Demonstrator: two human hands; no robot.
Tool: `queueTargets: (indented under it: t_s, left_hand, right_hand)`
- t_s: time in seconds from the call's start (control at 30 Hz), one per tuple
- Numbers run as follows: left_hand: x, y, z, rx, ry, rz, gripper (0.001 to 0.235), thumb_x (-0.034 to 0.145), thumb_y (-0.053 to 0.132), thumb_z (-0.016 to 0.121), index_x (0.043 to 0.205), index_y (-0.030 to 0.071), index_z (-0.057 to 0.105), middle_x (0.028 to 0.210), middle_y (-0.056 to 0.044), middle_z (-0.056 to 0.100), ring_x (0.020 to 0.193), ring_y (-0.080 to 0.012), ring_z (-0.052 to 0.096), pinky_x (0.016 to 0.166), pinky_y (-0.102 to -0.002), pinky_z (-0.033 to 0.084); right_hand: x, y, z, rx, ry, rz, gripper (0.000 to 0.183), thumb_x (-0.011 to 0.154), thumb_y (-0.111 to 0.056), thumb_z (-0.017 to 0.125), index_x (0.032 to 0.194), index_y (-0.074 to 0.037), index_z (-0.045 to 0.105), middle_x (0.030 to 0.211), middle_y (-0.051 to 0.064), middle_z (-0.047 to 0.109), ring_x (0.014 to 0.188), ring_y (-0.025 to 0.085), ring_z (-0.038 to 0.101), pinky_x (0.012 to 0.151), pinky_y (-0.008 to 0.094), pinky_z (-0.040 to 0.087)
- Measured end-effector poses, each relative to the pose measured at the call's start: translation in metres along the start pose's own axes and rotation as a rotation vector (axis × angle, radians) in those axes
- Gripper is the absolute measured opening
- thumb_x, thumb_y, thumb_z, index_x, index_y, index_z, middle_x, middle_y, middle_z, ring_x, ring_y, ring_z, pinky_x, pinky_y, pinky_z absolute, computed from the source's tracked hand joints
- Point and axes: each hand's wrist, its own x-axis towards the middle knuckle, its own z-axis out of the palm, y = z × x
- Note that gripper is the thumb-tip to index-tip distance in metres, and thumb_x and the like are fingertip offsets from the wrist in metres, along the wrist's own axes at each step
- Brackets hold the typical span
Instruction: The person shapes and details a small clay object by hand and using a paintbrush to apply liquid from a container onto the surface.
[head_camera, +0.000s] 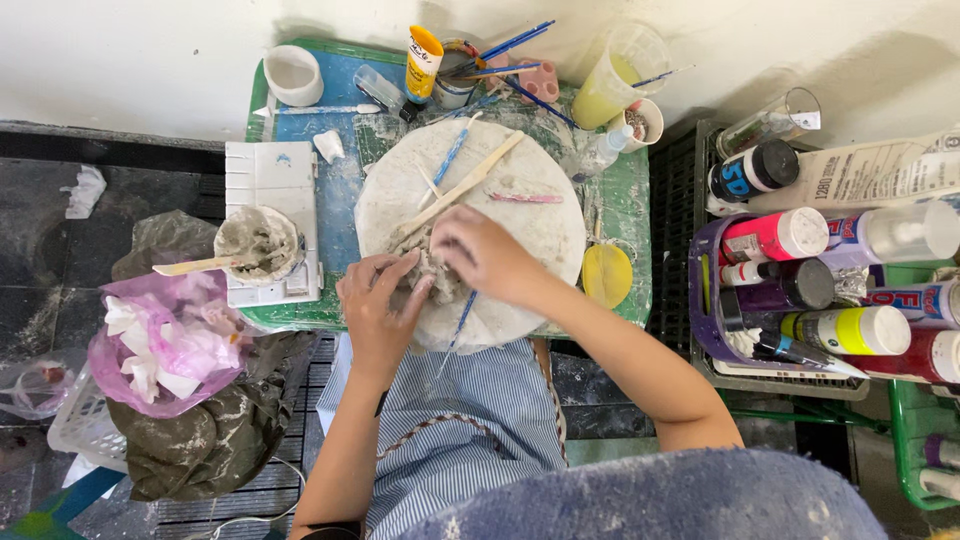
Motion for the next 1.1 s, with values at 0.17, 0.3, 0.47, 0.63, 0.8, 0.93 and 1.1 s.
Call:
queueTargets:
  t_s: [0.17, 0.3, 0.47, 0.63, 0.8, 0.93, 1.1]
  left_hand:
    - [-0.001, 0.001, 0.001, -0.004, 0.021, 0.006, 0.039, 0.084, 0.02, 0.084, 0.121, 0.013, 0.073, 0.114, -0.006, 0.066, 0.108, -0.0261, 0.058, 0.095, -0.041, 0.039]
    - [0.0, 0.005, -0.005, 0.027, 0.006, 0.011, 0.043, 0.085, 0.021, 0.084, 0.125, 0.011, 0.071, 0.118, -0.008, 0.066, 0.112, -0.0272, 0.058, 0.098, -0.043, 0.038]
    - [-0.001, 0.025, -0.014, -0.024, 0.055, 0.185, 0.041, 0.086, 0.02, 0.084, 0.124, 0.014, 0.072, 0.115, -0.004, 0.069, 0.108, -0.0249, 0.063, 0.1, -0.04, 0.041]
    - [0.008, 0.043, -0.024, 0.029, 0.147, 0.478, 0.032, 0.082, 0.019, 0.084, 0.113, 0.02, 0.077, 0.106, 0.004, 0.07, 0.095, -0.0193, 0.065, 0.091, -0.035, 0.039]
    - [0.006, 0.046, -0.034, 0.198, 0.112, 0.684, 0.026, 0.083, 0.016, 0.077, 0.109, 0.016, 0.079, 0.108, 0.007, 0.072, 0.091, -0.0101, 0.068, 0.081, -0.033, 0.034]
    - [0.002, 0.049, -0.031, 0.193, 0.14, 0.765, 0.029, 0.081, 0.014, 0.075, 0.109, 0.015, 0.081, 0.106, 0.006, 0.073, 0.091, -0.0085, 0.069, 0.079, -0.032, 0.035]
    - [-0.017, 0.069, -0.026, -0.073, 0.151, 0.556, 0.021, 0.085, 0.015, 0.076, 0.106, 0.014, 0.075, 0.099, 0.001, 0.073, 0.094, -0.0144, 0.072, 0.081, -0.031, 0.041]
  right_hand:
    - [-0.003, 0.002, -0.025, 0.222, 0.06, 0.109, 0.015, 0.098, -0.017, 0.067, 0.107, -0.007, 0.071, 0.095, 0.003, 0.074, 0.073, 0.009, 0.062, 0.068, 0.026, 0.051]
    - [-0.015, -0.004, -0.033, 0.311, 0.012, 0.085, 0.018, 0.099, -0.016, 0.064, 0.113, -0.008, 0.072, 0.101, -0.001, 0.074, 0.08, 0.006, 0.063, 0.07, 0.024, 0.051]
    - [-0.048, -0.017, -0.016, 0.502, 0.012, 0.256, 0.017, 0.096, -0.012, 0.069, 0.11, -0.004, 0.074, 0.095, 0.0, 0.073, 0.073, 0.007, 0.056, 0.067, 0.022, 0.048]
    - [-0.073, -0.014, -0.002, 0.94, 0.036, 0.179, 0.019, 0.1, -0.009, 0.069, 0.115, 0.001, 0.072, 0.109, 0.003, 0.073, 0.095, 0.008, 0.067, 0.084, 0.024, 0.055]
    - [-0.102, -0.012, 0.009, 1.086, 0.086, 0.386, 0.02, 0.099, -0.011, 0.072, 0.114, 0.001, 0.076, 0.087, 0.003, 0.068, 0.064, 0.005, 0.054, 0.055, 0.021, 0.042]
    - [-0.112, -0.01, 0.022, 1.333, 0.125, 0.413, 0.014, 0.096, -0.009, 0.074, 0.107, 0.0, 0.073, 0.085, 0.002, 0.068, 0.064, 0.005, 0.056, 0.049, 0.019, 0.039]
    - [-0.126, -0.006, 0.042, 1.353, 0.285, 0.368, 0.009, 0.091, -0.003, 0.076, 0.099, 0.0, 0.073, 0.083, 0.005, 0.072, 0.059, 0.007, 0.06, 0.046, 0.021, 0.042]
